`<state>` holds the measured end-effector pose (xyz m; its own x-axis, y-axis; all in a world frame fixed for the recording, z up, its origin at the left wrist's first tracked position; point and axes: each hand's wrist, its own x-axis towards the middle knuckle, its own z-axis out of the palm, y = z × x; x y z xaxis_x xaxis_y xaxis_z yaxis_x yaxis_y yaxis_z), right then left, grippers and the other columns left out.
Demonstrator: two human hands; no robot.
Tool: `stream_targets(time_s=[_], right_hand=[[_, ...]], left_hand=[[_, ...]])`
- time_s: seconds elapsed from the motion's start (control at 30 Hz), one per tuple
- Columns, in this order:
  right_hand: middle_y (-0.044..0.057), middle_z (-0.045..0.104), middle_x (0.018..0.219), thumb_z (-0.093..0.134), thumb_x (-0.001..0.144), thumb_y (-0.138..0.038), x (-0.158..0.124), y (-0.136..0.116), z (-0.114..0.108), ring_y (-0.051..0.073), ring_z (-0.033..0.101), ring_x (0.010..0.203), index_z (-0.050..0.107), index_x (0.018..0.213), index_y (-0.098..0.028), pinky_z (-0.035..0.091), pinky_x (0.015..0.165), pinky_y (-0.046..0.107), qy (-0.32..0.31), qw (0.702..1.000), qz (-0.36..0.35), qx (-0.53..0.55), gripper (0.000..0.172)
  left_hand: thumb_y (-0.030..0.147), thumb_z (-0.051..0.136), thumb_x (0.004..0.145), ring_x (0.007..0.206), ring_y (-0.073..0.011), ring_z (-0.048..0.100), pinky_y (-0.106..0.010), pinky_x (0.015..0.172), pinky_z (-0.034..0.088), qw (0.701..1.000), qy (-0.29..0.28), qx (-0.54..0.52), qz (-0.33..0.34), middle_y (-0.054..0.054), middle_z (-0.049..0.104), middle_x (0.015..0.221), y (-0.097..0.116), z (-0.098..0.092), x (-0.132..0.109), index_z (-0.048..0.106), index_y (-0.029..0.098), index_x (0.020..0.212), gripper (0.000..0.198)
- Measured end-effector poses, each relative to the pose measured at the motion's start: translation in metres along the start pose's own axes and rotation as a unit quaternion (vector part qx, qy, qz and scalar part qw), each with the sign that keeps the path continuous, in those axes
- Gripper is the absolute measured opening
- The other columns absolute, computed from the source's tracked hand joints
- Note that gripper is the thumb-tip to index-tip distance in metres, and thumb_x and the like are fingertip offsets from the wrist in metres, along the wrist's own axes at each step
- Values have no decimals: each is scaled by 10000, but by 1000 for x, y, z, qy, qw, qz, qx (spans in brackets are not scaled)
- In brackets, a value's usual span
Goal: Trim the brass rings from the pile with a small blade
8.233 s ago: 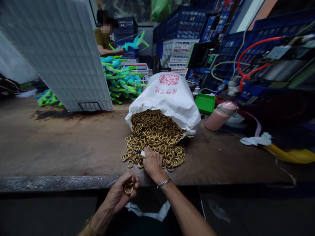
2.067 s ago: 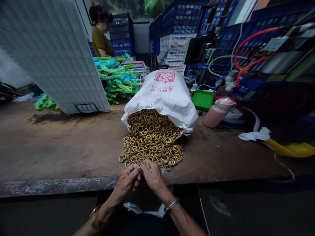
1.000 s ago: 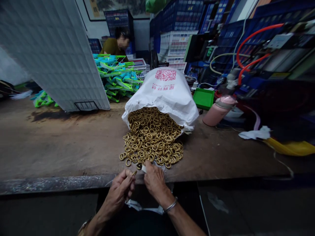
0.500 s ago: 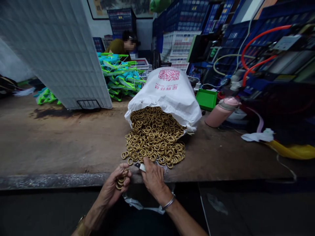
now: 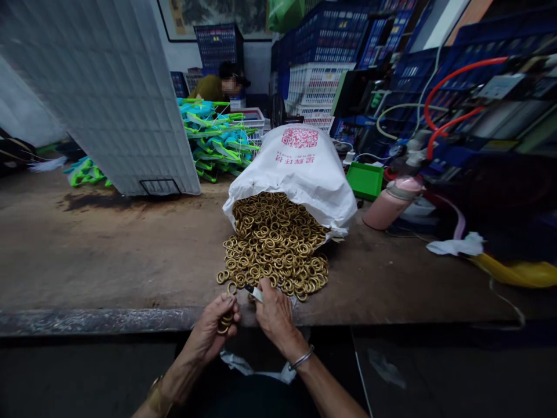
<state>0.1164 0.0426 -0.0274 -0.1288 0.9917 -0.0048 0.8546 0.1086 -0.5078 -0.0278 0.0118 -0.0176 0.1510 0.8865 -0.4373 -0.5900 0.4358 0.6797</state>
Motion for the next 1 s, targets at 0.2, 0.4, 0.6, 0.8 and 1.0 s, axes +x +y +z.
stream_targets(time_s=[0.2, 0.4, 0.6, 0.8, 1.0], right_hand=[[-16, 519, 663, 395, 789, -282, -3, -2, -3, 123, 477, 596, 456, 769, -203, 332, 557, 215, 27, 983, -6, 180, 102], [-49, 445, 579, 392, 791, -318, -5, -13, -11, 105, 430, 559, 444, 691, -200, 342, 541, 205, -31, 955, 4, 295, 163], [-53, 407, 586, 428, 761, -344, -3, -11, -9, 99, 388, 573, 422, 627, -194, 310, 542, 208, -28, 958, 4, 285, 201], [-59, 385, 572, 435, 735, -348, 0, -12, -9, 97, 366, 563, 405, 607, -198, 300, 533, 208, -31, 952, 35, 303, 199], [-59, 387, 564, 436, 735, -347, -2, -11, -8, 95, 357, 549, 394, 585, -201, 300, 527, 209, -24, 943, 45, 329, 214]], left_hand=[[387, 615, 708, 445, -56, 432, -128, 331, 311, 996, 10, 81, 44, 52, 479, 580, -10, 9, 3, 516, 165, 913, 318], [453, 580, 707, 372, -38, 340, -140, 339, 253, 984, 26, 166, 57, 66, 438, 467, -8, 14, 2, 498, 159, 674, 307], [403, 577, 715, 382, -46, 312, -173, 390, 252, 946, 25, 285, 154, 69, 409, 440, -4, 17, -1, 557, 152, 665, 257], [471, 550, 718, 375, -46, 331, -168, 377, 249, 960, 2, 268, 79, 77, 408, 464, -5, 17, 1, 496, 172, 668, 309], [505, 514, 735, 346, -29, 320, -147, 343, 222, 981, -44, 188, -10, 81, 406, 484, -11, 12, 2, 448, 181, 672, 336]])
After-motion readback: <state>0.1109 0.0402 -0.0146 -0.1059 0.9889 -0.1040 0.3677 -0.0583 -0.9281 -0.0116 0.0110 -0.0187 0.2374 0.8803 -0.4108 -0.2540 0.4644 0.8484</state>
